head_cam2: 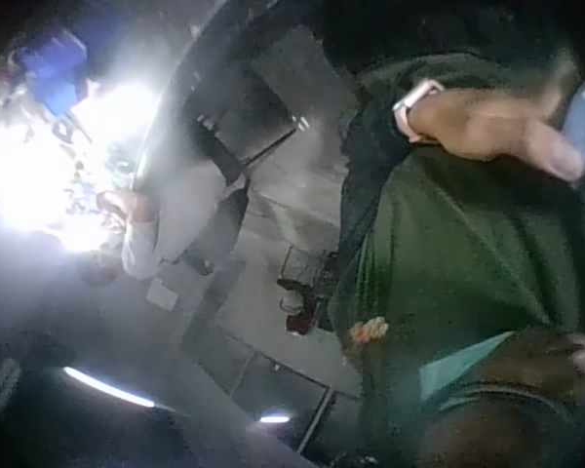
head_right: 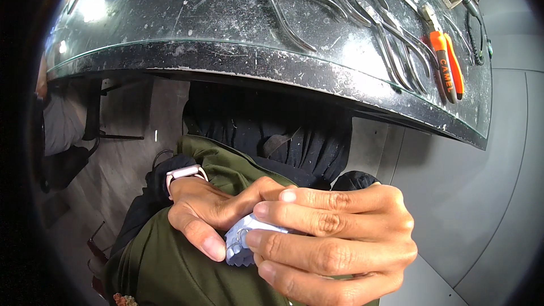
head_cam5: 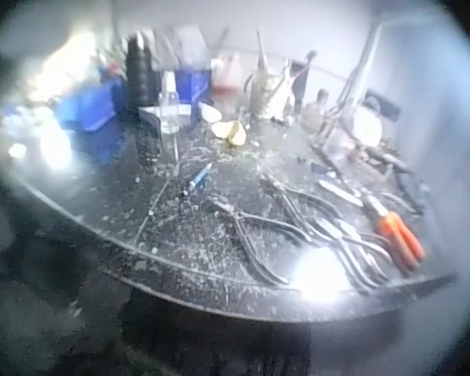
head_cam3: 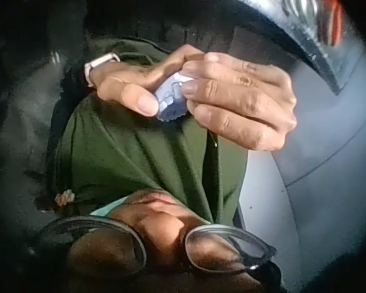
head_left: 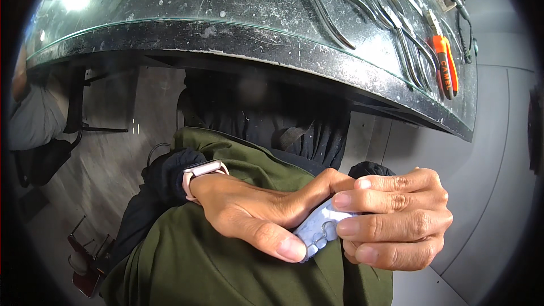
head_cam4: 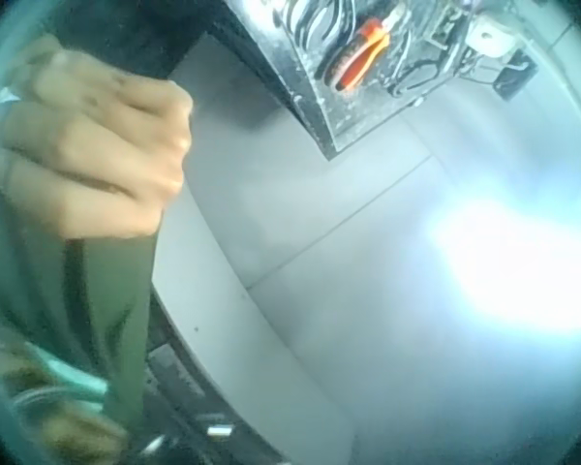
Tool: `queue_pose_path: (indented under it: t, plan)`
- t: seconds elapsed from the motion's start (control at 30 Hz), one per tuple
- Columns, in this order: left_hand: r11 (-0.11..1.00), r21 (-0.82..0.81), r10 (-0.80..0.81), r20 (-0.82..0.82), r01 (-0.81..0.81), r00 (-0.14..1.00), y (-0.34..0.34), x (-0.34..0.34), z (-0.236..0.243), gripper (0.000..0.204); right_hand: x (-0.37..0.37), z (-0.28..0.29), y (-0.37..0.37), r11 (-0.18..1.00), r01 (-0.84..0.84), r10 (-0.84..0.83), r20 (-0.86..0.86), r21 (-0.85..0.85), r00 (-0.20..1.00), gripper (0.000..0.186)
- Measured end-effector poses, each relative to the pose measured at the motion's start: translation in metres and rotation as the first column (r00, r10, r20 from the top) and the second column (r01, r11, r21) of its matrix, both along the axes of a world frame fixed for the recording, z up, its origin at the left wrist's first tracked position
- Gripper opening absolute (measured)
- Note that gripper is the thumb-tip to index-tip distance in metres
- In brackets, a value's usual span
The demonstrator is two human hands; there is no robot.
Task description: The person bends a piece of dental wire around a dental model to fit the contours of the teeth, then uses a pair of pliers to further shape the wire.
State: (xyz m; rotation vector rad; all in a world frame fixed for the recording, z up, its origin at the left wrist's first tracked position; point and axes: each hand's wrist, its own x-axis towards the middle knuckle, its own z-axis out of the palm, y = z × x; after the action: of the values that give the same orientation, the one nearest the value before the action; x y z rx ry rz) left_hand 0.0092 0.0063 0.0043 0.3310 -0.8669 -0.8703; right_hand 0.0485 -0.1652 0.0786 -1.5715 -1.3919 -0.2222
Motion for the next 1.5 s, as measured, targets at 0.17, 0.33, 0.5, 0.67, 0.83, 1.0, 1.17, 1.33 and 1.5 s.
queue_pose_path:
  t: [0.17,0.33,0.5,0.67,0.83,1.0,1.17,1.33,1.5]
  plan:
    - [0.998,0.047,0.042,-0.044,-0.04,0.998,0.006,-0.002,-0.002,0.087,0.006,-0.01,0.005,0.999,-0.036,0.037,-0.033,0.024,0.999,0.025]
    - [1.0,0.001,0.024,-0.064,-0.024,0.998,0.0,0.001,0.0,0.086,0.0,0.0,-0.001,1.0,0.02,-0.021,-0.072,-0.015,0.997,0.027]
    - [0.984,0.174,-0.028,-0.038,0.034,0.999,0.01,-0.002,-0.01,0.084,-0.003,-0.015,0.02,0.982,0.172,-0.166,-0.082,0.077,0.983,0.024]
    - [0.997,0.076,0.022,-0.027,-0.02,0.999,0.001,0.005,-0.003,0.079,-0.004,-0.006,0.012,0.981,0.192,-0.19,-0.067,0.031,0.98,0.021]
    - [0.999,0.032,-0.03,-0.064,0.032,0.998,0.009,0.0,-0.01,0.067,0.003,-0.017,0.02,0.988,0.148,-0.141,-0.137,0.043,0.98,0.026]
    - [0.993,0.103,-0.035,-0.269,0.065,0.962,0.018,-0.014,-0.026,0.068,0.008,-0.015,0.016,0.997,0.078,-0.074,-0.185,0.016,0.98,0.042]
    - [0.958,0.286,0.127,-0.379,-0.014,0.916,0.026,-0.003,-0.011,0.073,0.018,-0.023,0.016,0.999,0.05,-0.048,-0.191,0.008,0.98,0.045]
    - [0.856,0.427,0.411,-0.219,-0.292,0.885,0.02,0.009,0.022,0.075,0.013,-0.016,0.016,0.964,0.236,-0.245,-0.06,-0.123,0.968,0.048]
    - [0.506,0.535,0.688,0.223,-0.677,0.691,0.023,0.009,0.03,0.057,0.005,-0.026,0.019,0.922,0.372,-0.376,-0.02,-0.106,0.926,0.048]
